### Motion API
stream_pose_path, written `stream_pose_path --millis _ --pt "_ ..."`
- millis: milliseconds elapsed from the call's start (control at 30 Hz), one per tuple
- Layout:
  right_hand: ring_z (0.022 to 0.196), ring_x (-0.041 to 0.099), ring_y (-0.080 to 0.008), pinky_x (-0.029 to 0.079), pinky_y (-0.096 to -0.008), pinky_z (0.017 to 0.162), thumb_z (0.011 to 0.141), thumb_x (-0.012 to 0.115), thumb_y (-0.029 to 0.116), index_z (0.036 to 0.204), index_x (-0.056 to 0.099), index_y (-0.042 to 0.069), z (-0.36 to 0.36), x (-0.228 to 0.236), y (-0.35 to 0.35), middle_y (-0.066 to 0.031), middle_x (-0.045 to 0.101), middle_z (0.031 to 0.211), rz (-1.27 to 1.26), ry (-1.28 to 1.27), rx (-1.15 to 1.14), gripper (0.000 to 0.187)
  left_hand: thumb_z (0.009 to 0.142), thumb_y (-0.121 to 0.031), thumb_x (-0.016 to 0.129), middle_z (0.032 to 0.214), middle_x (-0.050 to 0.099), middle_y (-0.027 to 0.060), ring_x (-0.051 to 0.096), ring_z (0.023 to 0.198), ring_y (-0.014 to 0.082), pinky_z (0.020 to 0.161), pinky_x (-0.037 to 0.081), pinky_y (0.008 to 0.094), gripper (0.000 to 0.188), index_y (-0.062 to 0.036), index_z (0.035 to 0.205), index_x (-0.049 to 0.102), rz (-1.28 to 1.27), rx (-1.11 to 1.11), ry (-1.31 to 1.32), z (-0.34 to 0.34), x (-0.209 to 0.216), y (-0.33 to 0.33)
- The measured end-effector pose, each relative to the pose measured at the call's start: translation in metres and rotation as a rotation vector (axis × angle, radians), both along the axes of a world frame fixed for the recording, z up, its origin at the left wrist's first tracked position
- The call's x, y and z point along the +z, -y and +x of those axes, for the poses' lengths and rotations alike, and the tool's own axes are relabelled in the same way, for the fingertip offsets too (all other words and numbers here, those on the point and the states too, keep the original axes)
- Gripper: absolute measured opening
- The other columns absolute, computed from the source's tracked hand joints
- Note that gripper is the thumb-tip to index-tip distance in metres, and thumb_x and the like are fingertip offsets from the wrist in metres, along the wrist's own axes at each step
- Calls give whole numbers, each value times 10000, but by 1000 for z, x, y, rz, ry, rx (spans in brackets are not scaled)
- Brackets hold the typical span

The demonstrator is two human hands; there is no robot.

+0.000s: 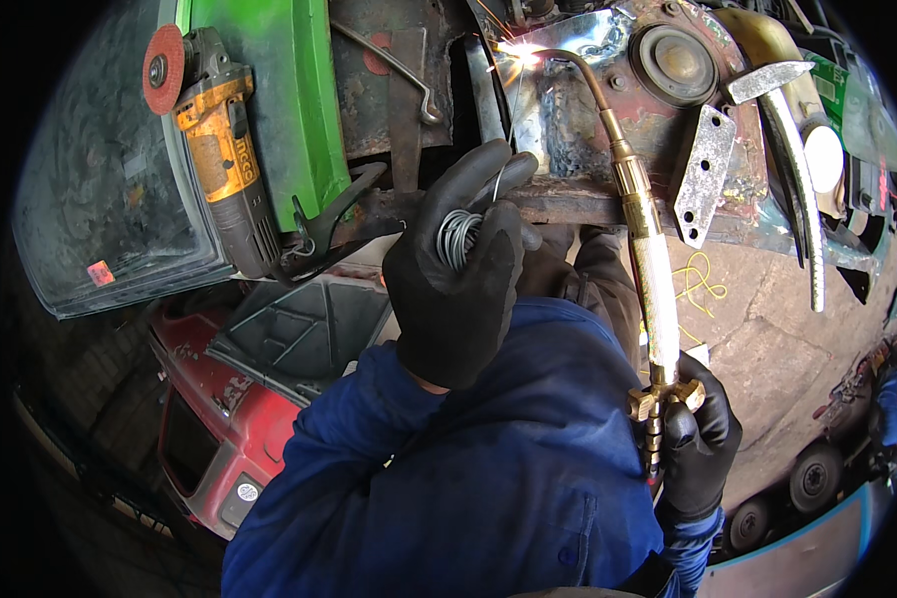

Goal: The person uses a welding torch to heat and join metal pieces on a vehicle frame. They repeatedly apply heat, feed welding wire, and inspect the joint area while working in a cluttered garage.

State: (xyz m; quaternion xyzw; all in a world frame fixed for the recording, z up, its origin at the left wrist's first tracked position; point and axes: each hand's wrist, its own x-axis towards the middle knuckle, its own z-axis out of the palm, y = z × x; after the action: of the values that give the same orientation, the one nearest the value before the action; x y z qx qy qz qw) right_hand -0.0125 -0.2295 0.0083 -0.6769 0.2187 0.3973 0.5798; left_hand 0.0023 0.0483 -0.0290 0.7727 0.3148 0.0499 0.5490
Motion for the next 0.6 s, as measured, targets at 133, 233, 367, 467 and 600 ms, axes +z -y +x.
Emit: stream_pose_path --millis 133,233,367,467,600 --pt "954 772 -193 615 -339 870 977 772 654 1446 623 -70 -1 -3 3 -141 789 1102 -20 19 17 876 1057 -41 575 1277 785 231 739 860 147 762 596 281 415 74 1452 627 -21 -9 9 0 -1 0" --pt "994 771 -218 613 -362 907 998 774 596 1457 610 -80 -2 -4 7 -162 778 1137 10 16 18 833 1055 -36 573 1291 780 244 749 861 161 765 605 289 425 72 1465 615 -76 22 32 0 -4 1" --pt "1069 773 -271 618 -420 984 1046 776 464 1474 585 -103 0 -7 11 -206 754 1211 63 10 28 736 1055 -34 573 1303 775 250 751 860 165 764 610 298 431 74 1472 606 -96 34 5 -1 -3 2" --pt "1053 770 -265 626 -435 987 1054 771 439 1468 591 -105 0 -6 10 -206 750 1219 110 11 -6 707 1057 -34 573 1302 775 251 750 854 165 757 611 301 431 78 1471 605 -88 33 -7 -1 -4 2" --pt "1013 768 -249 644 -449 970 1026 790 494 1445 608 -110 0 -6 7 -205 754 1200 92 -1 -32 757 1054 -18 562 1289 779 253 749 834 167 751 615 302 431 79 1472 604 -65 22 32 0 -7 2"
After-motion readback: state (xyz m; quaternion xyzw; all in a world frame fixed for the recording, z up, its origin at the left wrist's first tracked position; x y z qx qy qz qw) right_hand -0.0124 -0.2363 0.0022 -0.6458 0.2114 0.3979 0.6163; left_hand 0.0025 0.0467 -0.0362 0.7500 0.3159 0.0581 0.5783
